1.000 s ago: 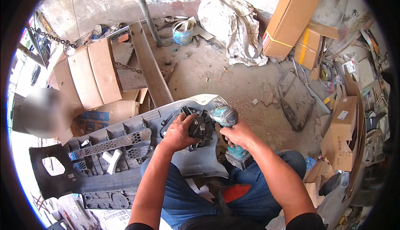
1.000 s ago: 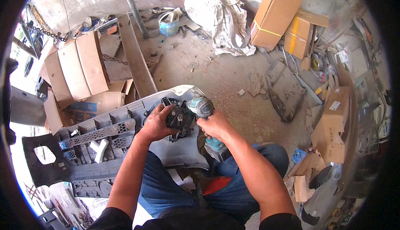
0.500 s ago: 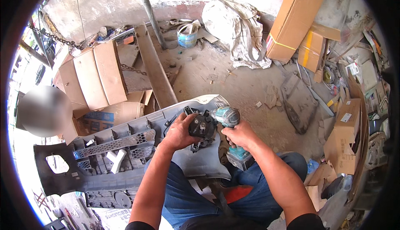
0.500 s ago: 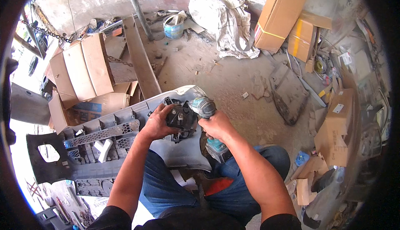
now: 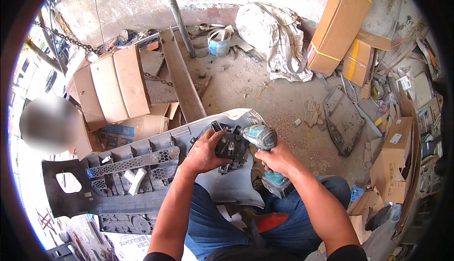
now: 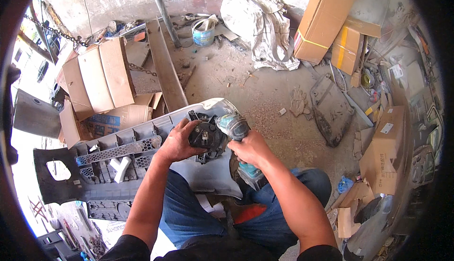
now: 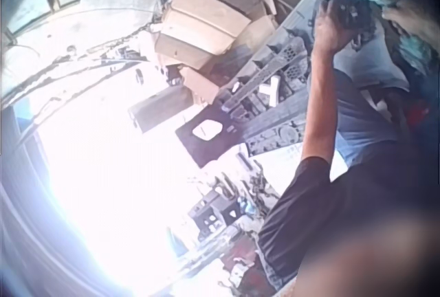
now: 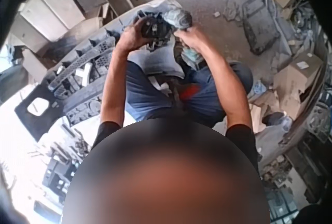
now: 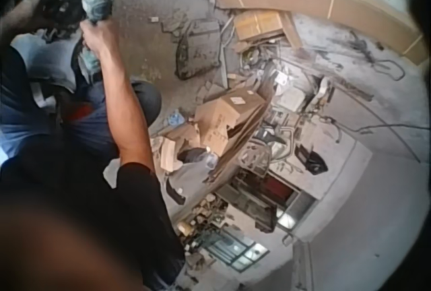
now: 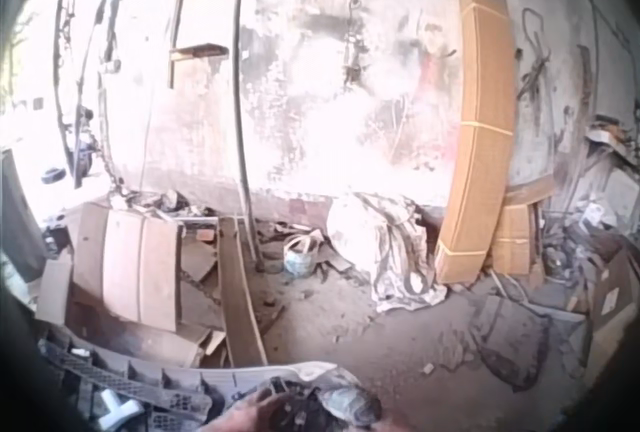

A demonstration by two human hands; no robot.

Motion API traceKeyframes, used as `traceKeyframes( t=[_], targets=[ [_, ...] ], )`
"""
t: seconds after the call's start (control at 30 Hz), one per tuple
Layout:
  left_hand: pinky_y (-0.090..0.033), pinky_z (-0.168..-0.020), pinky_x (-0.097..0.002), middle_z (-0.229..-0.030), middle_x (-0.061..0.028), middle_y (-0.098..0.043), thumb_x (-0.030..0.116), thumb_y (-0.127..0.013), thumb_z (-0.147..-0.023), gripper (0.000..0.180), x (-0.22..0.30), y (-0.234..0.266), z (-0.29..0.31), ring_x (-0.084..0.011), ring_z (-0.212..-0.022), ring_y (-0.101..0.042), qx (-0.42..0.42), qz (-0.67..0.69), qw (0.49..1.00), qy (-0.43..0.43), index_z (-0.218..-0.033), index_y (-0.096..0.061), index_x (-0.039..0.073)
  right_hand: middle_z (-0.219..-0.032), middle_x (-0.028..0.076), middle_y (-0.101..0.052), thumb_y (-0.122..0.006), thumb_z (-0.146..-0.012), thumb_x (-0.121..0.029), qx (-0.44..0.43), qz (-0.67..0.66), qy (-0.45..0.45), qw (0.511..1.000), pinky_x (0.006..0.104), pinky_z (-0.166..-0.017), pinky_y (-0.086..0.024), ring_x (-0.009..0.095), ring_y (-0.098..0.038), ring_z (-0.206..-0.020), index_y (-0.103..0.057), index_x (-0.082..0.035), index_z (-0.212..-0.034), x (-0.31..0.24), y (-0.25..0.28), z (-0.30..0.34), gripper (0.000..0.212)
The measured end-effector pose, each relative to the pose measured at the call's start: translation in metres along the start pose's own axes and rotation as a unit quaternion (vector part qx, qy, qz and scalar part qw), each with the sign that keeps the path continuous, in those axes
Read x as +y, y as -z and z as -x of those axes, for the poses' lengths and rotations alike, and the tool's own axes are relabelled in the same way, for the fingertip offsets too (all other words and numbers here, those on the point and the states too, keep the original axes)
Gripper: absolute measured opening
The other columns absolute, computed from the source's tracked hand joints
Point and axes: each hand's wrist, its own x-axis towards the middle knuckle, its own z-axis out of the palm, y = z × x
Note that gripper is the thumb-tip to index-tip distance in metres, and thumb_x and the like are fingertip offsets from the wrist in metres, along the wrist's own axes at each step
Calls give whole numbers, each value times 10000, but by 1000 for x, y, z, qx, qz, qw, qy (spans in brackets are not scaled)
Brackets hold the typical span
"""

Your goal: The person sits on the ground and uses a cordless drill and pliers to attach headlight housings and other components to a car bumper. They reposition the bumper and continue fastening parts in a cluttered workshop area.

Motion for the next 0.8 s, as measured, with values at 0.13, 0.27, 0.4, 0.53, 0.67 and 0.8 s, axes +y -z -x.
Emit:
traceKeyframes(
  t=[0.13, 0.27, 0.4, 0.53, 0.67, 0.8],
  targets=[
    [-568, -992, -442, -1215, -193, -629, 282, -970, -649, 888, -3, 19, -4, -392, -1118, -675, 5, 65, 998, 2, -1431, -612, 61, -700, 44, -681, -740, -908, -173, -14, -25, 21, 999, 336, -523, -530, 142, -645, -561, -687, -29, -820, -10, 6, 21, 176],
    [-564, -998, -440, -1226, -197, -636, 263, -965, -629, 903, -1, 44, -2, -379, -1125, -680, 46, 54, 997, -18, -1418, -608, 9, -724, 19, -632, -722, -938, -76, -14, -59, 59, 996, 312, -500, -486, 117, -590, -527, -690, -30, -992, -33, 18, 41, 78],
    [-546, -1053, -421, -1238, -163, -667, 214, -971, -590, 885, 2, 77, 23, -308, -1168, -679, 73, 30, 997, 8, -1373, -638, -28, -718, 26, -665, -752, -915, -133, -9, -87, 140, 986, 303, -549, -511, 108, -624, -566, -710, -25, -969, -58, 33, 60, 128],
    [-548, -1041, -430, -1220, -166, -682, 242, -996, -593, 872, -21, 121, 73, -321, -1155, -685, 138, -8, 990, 38, -1354, -657, -15, -787, 43, -683, -742, -912, -87, -22, -111, 192, 975, 300, -544, -511, 109, -629, -579, -686, 3, -1074, -80, 41, 73, 194],
    [-544, -1027, -448, -1212, -190, -676, 231, -989, -592, 868, -79, 141, 138, -348, -1146, -682, 213, -11, 965, 155, -1335, -642, -55, -851, 52, -699, -738, -924, -85, -51, -118, 197, 972, 298, -541, -504, 105, -623, -580, -677, 0, -1077, -86, 38, 70, 185],
    [-547, -1000, -460, -1168, -219, -683, 255, -972, -598, 835, -137, 127, 219, -387, -1100, -680, 204, -129, 942, 233, -1298, -646, -63, -760, 34, -669, -735, -934, -109, -90, -103, 153, 979, 294, -534, -480, 104, -609, -552, -675, -18, -1021, -67, 22, 54, 140]
  ],
)
